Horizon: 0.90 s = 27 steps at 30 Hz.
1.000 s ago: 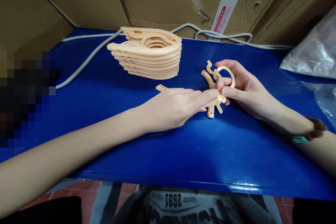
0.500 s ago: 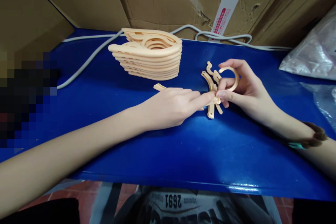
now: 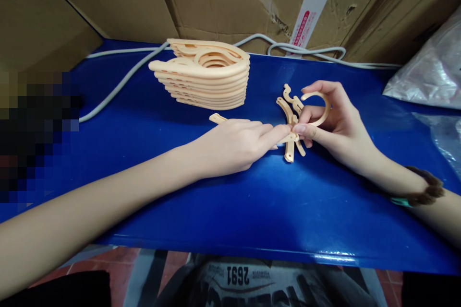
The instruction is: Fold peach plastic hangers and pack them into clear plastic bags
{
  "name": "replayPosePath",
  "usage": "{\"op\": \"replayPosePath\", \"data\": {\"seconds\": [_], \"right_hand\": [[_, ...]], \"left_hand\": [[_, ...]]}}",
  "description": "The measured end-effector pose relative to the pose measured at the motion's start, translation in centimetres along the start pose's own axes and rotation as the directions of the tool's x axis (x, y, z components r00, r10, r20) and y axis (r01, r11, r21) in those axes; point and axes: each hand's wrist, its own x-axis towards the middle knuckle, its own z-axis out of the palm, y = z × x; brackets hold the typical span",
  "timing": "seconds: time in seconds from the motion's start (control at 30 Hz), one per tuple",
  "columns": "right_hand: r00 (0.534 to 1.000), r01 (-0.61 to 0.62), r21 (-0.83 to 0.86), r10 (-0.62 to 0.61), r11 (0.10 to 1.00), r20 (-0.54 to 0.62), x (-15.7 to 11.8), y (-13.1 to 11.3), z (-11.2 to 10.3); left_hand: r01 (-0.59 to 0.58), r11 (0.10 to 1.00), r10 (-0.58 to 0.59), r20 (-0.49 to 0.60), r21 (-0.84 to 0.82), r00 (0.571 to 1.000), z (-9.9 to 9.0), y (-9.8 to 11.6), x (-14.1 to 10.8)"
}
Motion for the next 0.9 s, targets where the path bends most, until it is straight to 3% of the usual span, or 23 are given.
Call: {"op": "replayPosePath", "data": {"seconds": [0.9], "right_hand": [[0.998,-0.052,0.007,0.051,0.999,0.044,-0.19,0.04,0.16]], "left_hand": [[-0.019,1.000,0.019,-0.060,-0.008,0.998,-0.07,0.04,0.02]]}}
